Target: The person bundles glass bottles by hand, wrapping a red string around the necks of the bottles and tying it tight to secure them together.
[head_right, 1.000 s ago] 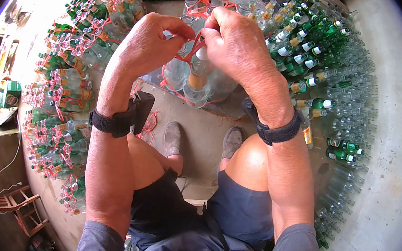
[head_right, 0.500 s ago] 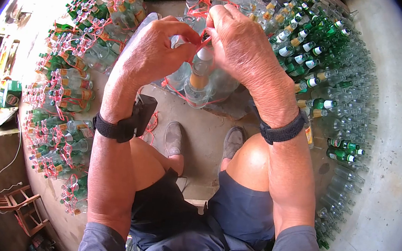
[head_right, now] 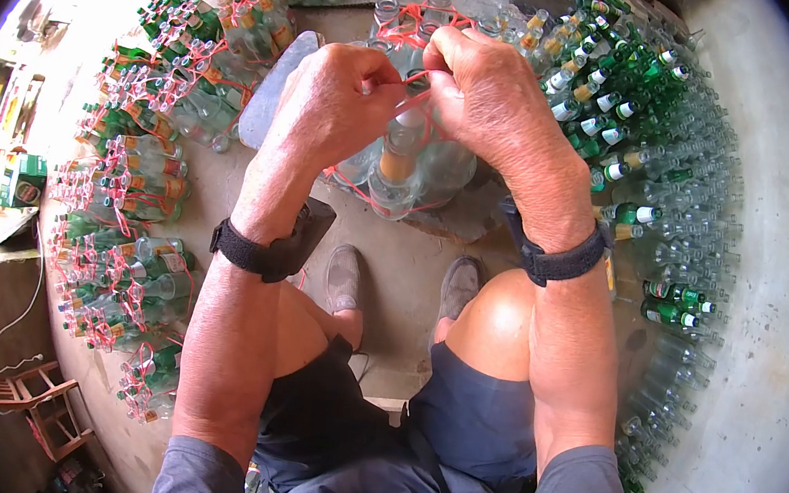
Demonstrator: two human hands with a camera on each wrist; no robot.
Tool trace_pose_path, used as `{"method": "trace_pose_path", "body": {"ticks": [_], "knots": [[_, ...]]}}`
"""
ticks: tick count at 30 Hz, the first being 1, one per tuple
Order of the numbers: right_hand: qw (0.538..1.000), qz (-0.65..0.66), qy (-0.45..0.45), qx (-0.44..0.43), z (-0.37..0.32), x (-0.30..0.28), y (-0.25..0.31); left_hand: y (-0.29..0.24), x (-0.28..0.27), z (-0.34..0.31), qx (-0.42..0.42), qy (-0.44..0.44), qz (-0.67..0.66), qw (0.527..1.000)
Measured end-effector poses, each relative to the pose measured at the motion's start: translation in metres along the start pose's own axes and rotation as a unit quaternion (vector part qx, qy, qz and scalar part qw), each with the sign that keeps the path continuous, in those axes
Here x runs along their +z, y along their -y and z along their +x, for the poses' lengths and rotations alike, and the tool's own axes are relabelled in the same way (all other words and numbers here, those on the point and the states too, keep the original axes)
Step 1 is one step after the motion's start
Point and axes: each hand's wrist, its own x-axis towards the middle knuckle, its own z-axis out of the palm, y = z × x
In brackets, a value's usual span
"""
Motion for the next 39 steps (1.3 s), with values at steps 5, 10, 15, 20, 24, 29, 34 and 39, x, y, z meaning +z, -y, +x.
{"method": "trace_pose_path", "body": {"ticks": [5, 10, 15, 20, 24, 29, 34, 39], "knots": [[1.000, 0.004, -0.009, -0.019, 0.002, 0.000, -0.002, -0.005, 0.005, 0.000, 0.003, -0.015, 0.068, 0.998], [1.000, 0.015, -0.013, -0.007, 0.003, 0.000, -0.005, -0.009, 0.006, 0.000, 0.006, -0.028, 0.093, 0.995], [1.000, 0.011, -0.001, 0.016, 0.003, 0.003, -0.010, -0.010, 0.010, 0.000, 0.003, -0.029, 0.102, 0.994], [1.000, -0.019, 0.002, 0.019, 0.001, 0.007, -0.017, -0.013, 0.011, 0.002, 0.004, -0.032, 0.124, 0.992], [0.999, -0.024, -0.005, 0.036, 0.003, 0.007, -0.014, -0.015, 0.011, 0.002, 0.005, -0.027, 0.118, 0.993], [0.999, -0.015, 0.013, 0.032, 0.011, 0.005, -0.016, -0.014, 0.010, 0.003, 0.014, -0.039, 0.098, 0.994], [0.999, 0.023, 0.023, 0.027, 0.017, 0.007, -0.022, -0.009, 0.011, 0.006, -0.001, -0.034, 0.075, 0.997], [0.997, 0.035, 0.054, 0.044, 0.020, 0.005, -0.021, -0.005, 0.009, 0.008, -0.009, -0.030, 0.057, 0.998]]}}
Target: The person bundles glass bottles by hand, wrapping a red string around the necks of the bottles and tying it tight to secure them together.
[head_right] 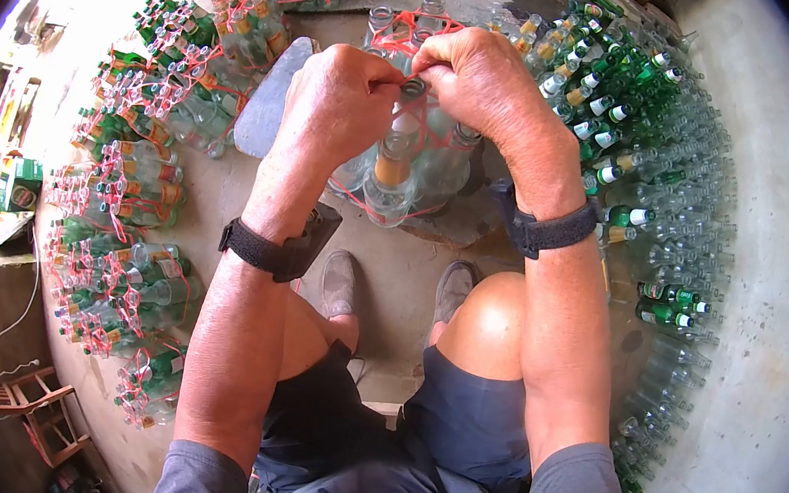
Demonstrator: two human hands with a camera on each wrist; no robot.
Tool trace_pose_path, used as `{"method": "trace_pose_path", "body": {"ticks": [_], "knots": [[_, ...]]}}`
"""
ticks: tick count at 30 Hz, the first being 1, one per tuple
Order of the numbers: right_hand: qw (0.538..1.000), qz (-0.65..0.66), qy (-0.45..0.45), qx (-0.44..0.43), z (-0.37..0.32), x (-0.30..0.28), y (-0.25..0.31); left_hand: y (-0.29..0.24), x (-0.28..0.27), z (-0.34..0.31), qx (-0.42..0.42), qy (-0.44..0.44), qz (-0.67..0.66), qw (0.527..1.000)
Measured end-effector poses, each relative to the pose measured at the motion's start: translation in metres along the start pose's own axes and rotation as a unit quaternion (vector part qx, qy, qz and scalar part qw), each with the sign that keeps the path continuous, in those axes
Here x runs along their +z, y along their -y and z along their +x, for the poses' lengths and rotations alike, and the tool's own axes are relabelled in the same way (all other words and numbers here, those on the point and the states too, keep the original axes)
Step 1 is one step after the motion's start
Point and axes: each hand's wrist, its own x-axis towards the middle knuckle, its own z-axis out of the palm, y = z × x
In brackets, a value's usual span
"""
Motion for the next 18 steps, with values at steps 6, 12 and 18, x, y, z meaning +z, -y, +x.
{"method": "trace_pose_path", "body": {"ticks": [6, 12, 18], "knots": [[0.999, -0.017, 0.022, -0.020, 0.006, -0.003, -0.001, 0.003, 0.004, 0.002, -0.007, -0.010, -0.019, 1.000], [0.997, -0.017, 0.077, 0.027, 0.016, -0.005, 0.003, 0.002, 0.006, 0.004, -0.014, -0.014, 0.021, 1.000], [0.996, -0.031, 0.078, 0.010, 0.016, -0.002, -0.003, -0.001, 0.004, 0.002, -0.017, -0.007, 0.054, 0.998]]}}
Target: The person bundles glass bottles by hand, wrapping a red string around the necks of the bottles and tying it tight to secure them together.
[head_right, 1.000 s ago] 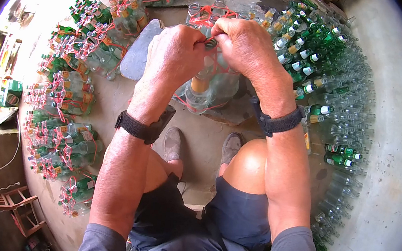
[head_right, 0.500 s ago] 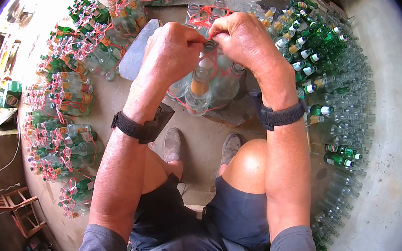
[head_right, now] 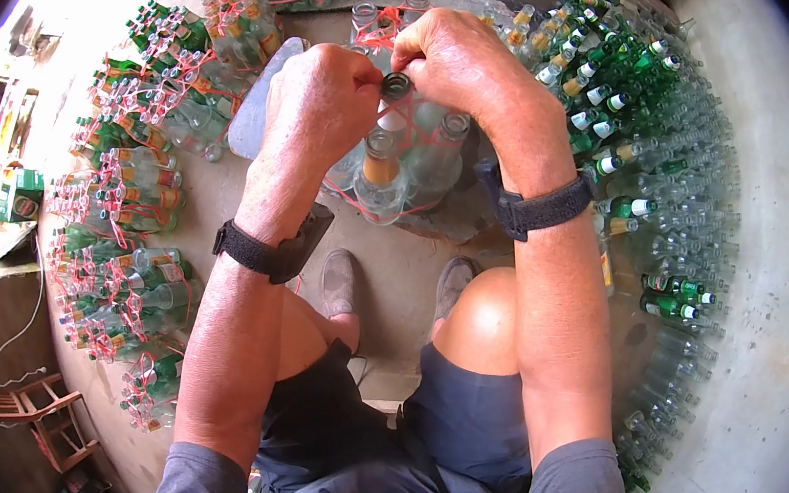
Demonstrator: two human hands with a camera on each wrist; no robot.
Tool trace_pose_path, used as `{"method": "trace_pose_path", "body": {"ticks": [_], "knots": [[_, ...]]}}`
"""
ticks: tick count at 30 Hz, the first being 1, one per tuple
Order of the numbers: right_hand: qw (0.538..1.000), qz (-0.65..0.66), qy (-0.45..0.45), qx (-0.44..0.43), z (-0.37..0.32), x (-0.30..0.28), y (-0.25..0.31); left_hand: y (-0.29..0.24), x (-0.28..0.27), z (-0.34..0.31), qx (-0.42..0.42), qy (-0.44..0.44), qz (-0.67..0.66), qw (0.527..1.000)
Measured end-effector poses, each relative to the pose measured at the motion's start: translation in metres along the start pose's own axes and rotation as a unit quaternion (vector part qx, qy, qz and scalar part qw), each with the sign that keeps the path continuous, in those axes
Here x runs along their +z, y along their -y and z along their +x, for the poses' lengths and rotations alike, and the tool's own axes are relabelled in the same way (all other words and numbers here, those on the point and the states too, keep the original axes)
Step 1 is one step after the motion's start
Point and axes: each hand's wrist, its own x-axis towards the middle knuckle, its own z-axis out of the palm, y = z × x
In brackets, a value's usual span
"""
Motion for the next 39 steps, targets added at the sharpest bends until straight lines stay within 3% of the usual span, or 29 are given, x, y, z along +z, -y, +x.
{"method": "trace_pose_path", "body": {"ticks": [14, 16, 23, 25, 27, 31, 33, 36, 39], "knots": [[0.999, -0.045, 0.009, 0.029, -0.022, -0.004, 0.019, 0.011, -0.010, -0.006, 0.031, 0.024, -0.003, 0.999], [0.998, -0.035, 0.017, 0.051, -0.025, -0.007, 0.025, 0.016, -0.013, -0.011, 0.077, -0.033, -0.032, 0.996], [0.996, -0.088, -0.021, -0.001, -0.033, -0.001, 0.017, 0.014, -0.023, -0.025, 0.103, -0.054, -0.053, 0.992], [0.995, -0.089, -0.041, -0.021, -0.036, 0.004, 0.015, 0.015, -0.024, -0.027, 0.052, -0.037, -0.140, 0.988], [0.987, -0.070, -0.133, -0.059, -0.042, 0.007, 0.019, 0.019, -0.022, -0.028, 0.047, -0.038, -0.154, 0.986], [0.988, -0.033, -0.143, -0.053, -0.054, 0.000, 0.041, 0.021, -0.023, -0.028, 0.014, -0.018, -0.251, 0.968], [0.989, -0.026, -0.114, -0.096, -0.056, 0.002, 0.050, 0.018, -0.025, -0.030, 0.015, -0.020, -0.258, 0.966], [0.994, -0.034, -0.067, -0.081, -0.062, 0.008, 0.071, 0.016, -0.027, -0.032, -0.004, -0.021, -0.284, 0.958], [0.992, -0.062, -0.083, -0.066, -0.059, 0.017, 0.074, 0.015, -0.025, -0.034, -0.040, -0.024, -0.328, 0.943]]}}
